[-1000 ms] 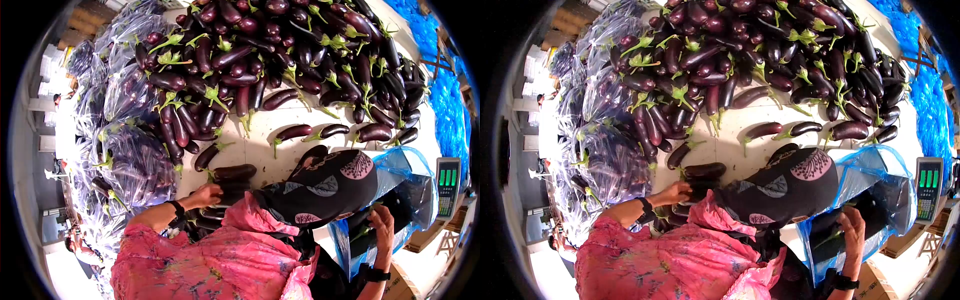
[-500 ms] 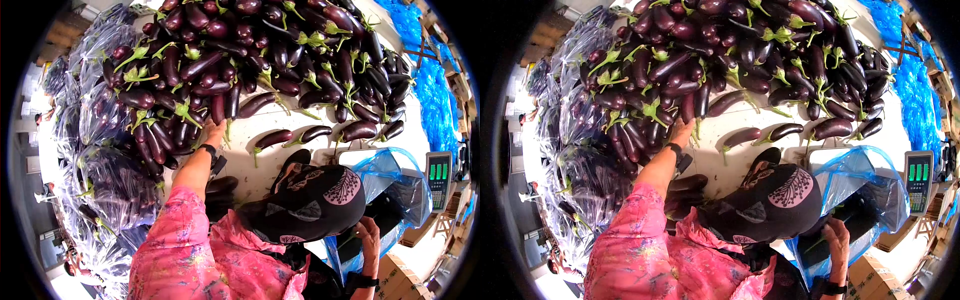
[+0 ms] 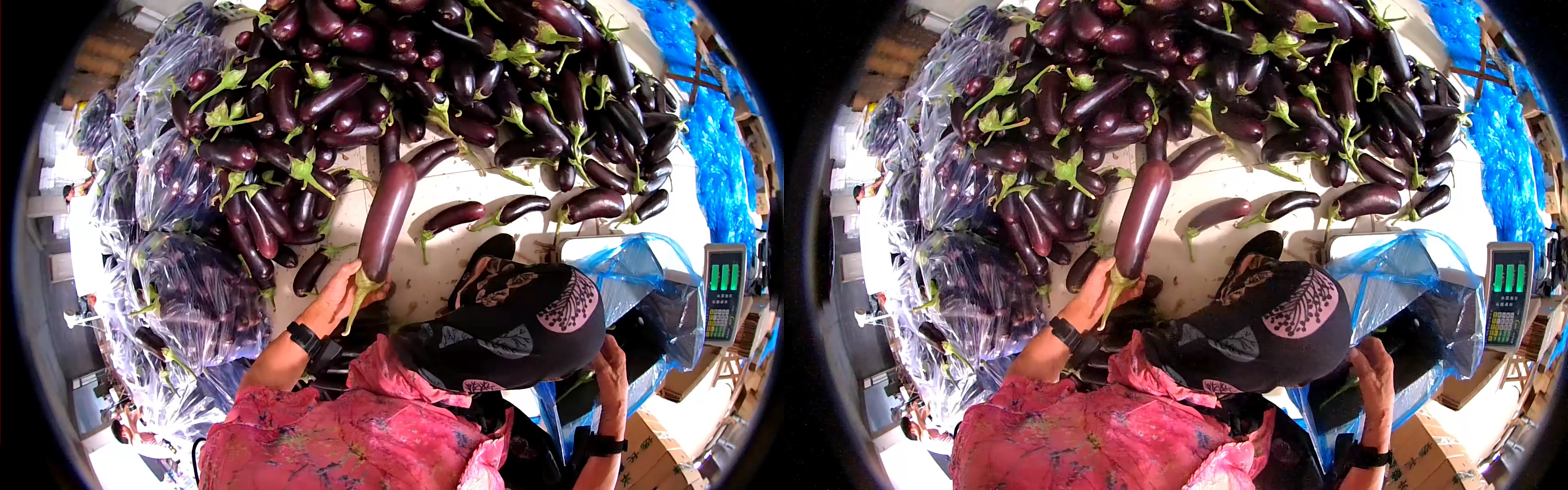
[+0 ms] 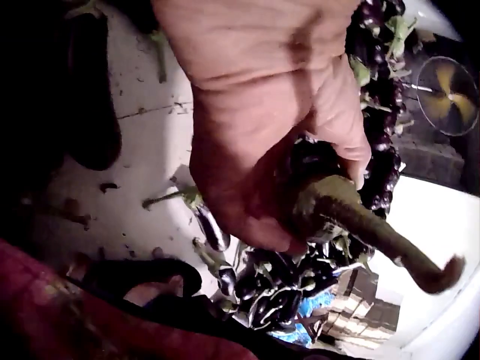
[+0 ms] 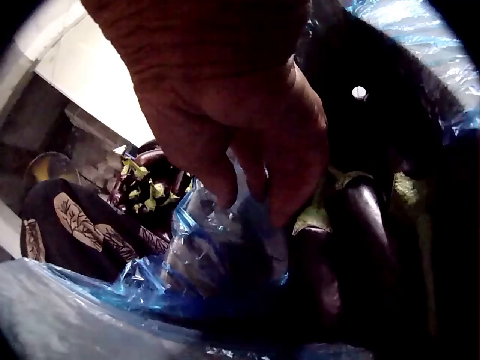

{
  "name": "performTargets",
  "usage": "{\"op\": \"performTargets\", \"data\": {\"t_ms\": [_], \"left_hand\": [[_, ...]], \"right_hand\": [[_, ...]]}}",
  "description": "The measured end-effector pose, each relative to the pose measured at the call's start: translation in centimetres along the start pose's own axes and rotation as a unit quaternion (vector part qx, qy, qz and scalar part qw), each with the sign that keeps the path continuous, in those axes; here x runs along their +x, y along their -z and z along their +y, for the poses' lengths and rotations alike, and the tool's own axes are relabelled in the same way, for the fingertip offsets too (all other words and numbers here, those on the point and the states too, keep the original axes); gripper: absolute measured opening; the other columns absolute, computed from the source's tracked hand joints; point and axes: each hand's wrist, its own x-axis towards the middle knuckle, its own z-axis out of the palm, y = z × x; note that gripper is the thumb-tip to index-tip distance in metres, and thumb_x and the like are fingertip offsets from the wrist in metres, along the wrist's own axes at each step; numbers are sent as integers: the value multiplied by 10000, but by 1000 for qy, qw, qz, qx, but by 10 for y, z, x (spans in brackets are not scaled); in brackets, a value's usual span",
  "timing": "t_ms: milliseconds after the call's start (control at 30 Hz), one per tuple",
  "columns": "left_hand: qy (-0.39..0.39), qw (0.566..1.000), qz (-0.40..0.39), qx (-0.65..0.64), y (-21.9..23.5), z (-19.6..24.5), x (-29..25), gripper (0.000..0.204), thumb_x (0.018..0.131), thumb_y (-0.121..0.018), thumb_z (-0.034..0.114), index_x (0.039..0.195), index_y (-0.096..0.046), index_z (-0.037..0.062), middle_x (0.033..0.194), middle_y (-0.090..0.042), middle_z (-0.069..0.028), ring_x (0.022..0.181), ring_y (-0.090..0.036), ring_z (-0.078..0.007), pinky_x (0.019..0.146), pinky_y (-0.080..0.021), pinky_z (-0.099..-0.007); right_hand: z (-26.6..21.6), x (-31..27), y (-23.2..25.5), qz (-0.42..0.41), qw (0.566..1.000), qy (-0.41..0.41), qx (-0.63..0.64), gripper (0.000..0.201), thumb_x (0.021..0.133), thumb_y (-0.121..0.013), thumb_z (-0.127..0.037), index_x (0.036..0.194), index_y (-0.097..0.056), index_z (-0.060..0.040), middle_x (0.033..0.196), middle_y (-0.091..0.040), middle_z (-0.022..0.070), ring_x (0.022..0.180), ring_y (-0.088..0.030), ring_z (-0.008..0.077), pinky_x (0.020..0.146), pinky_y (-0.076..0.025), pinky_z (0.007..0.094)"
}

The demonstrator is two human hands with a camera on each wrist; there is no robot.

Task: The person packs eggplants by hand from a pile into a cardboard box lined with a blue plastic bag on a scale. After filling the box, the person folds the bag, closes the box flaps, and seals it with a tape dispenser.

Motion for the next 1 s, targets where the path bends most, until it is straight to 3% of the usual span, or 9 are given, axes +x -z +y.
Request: {"op": "performTargets", "data": {"t_ms": [100,133,200,300,400,500,600,800,1000], "left_hand": [[-50,995,-40,75,-8,7,20,471,870,-682,241,1288,-529,85,1139,-617,-74,961,-634,-230,873,-555,-426],[-84,990,0,114,-34,12,16,518,820,-709,157,1285,-487,113,1162,-603,-60,970,-634,-229,892,-554,-428],[-147,976,27,161,-69,17,9,578,806,-711,150,1318,-453,81,1187,-604,-92,1042,-639,-246,888,-562,-403],[-195,948,38,249,-82,29,6,634,780,-695,83,1340,-399,69,1244,-575,-109,1125,-624,-247,895,-560,-385],[-240,891,82,376,-89,32,0,669,762,-711,64,1348,-387,45,1204,-566,-101,1140,-583,-196,944,-517,-354],[-346,821,70,450,-100,34,-6,749,738,-770,78,1384,-396,19,1220,-554,-93,1119,-559,-194,987,-450,-320],[-331,788,87,512,-112,43,-16,792,741,-793,127,1421,-412,-14,1246,-555,-96,1122,-560,-193,1004,-443,-336],[-362,628,101,681,-80,60,-28,711,756,-802,223,1357,-515,-27,1183,-585,-115,1083,-590,-229,972,-457,-349],[-247,611,136,739,21,47,-50,674,752,-790,198,1346,-523,23,1156,-569,-158,1090,-583,-309,963,-456,-380]], "right_hand": [[-3,-8,1,14,1000,-7,-15,313,926,-641,-227,1161,-620,-23,991,-666,17,870,-595,114,750,-449,258],[-2,-12,2,15,999,-11,-26,338,928,-636,-244,1189,-621,-29,1013,-674,8,886,-598,109,757,-446,253],[5,-17,3,27,999,-22,-10,348,924,-640,-244,1193,-619,-24,1013,-676,17,891,-602,120,761,-451,262],[16,-16,4,28,999,-21,-9,344,921,-659,-219,1190,-619,-9,1007,-674,42,892,-610,134,770,-472,281],[16,-13,2,17,1000,-22,-7,342,921,-670,-208,1189,-616,-2,1000,-673,55,891,-612,140,769,-484,290],[17,-10,-2,14,1000,-24,3,337,924,-668,-209,1184,-612,-1,997,-671,55,884,-610,141,770,-486,290],[17,-8,-5,0,1000,-16,2,326,928,-663,-224,1159,-612,0,1002,-667,55,876,-606,143,780,-486,292],[20,-9,-8,-25,1000,-7,-5,328,943,-636,-270,1130,-595,-4,1033,-662,42,886,-592,132,774,-471,286],[43,-5,-4,-41,999,3,21,311,943,-594,-203,1190,-583,-14,1042,-653,10,880,-565,103,751,-442,254]]}}
